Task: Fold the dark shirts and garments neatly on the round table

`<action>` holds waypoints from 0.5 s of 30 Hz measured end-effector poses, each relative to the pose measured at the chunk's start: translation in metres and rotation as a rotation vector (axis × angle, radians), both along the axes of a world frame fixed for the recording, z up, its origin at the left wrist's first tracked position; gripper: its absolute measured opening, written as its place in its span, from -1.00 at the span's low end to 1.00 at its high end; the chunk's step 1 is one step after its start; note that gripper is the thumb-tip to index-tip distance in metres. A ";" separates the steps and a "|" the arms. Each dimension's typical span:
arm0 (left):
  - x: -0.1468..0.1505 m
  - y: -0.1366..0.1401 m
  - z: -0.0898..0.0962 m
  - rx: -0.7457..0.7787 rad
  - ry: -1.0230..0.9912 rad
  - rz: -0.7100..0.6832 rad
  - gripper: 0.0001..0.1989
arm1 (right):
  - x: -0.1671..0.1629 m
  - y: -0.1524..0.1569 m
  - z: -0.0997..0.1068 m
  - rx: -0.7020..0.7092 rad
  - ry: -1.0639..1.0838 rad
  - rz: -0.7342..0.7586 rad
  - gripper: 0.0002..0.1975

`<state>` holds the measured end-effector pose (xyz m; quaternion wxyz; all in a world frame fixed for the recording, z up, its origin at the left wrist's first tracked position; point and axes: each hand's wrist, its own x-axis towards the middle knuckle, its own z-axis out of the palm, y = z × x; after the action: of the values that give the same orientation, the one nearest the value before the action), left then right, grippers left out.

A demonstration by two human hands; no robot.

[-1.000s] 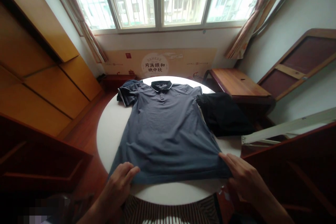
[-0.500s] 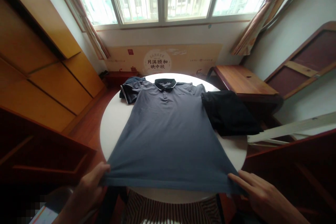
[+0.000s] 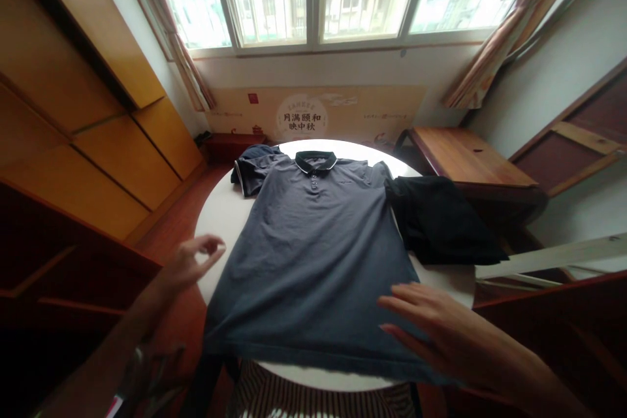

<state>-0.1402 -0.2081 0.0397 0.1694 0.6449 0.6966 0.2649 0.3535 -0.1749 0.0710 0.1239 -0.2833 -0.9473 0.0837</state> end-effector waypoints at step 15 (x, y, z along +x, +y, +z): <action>-0.016 0.238 -0.021 0.081 -0.011 0.516 -0.75 | -0.241 0.045 -0.074 -0.136 -0.045 0.378 -0.25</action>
<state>-0.1562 0.0295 0.0188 0.0740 0.4509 0.8258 0.3305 0.1124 -0.1300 -0.0033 0.0656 -0.1099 -0.9783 0.1628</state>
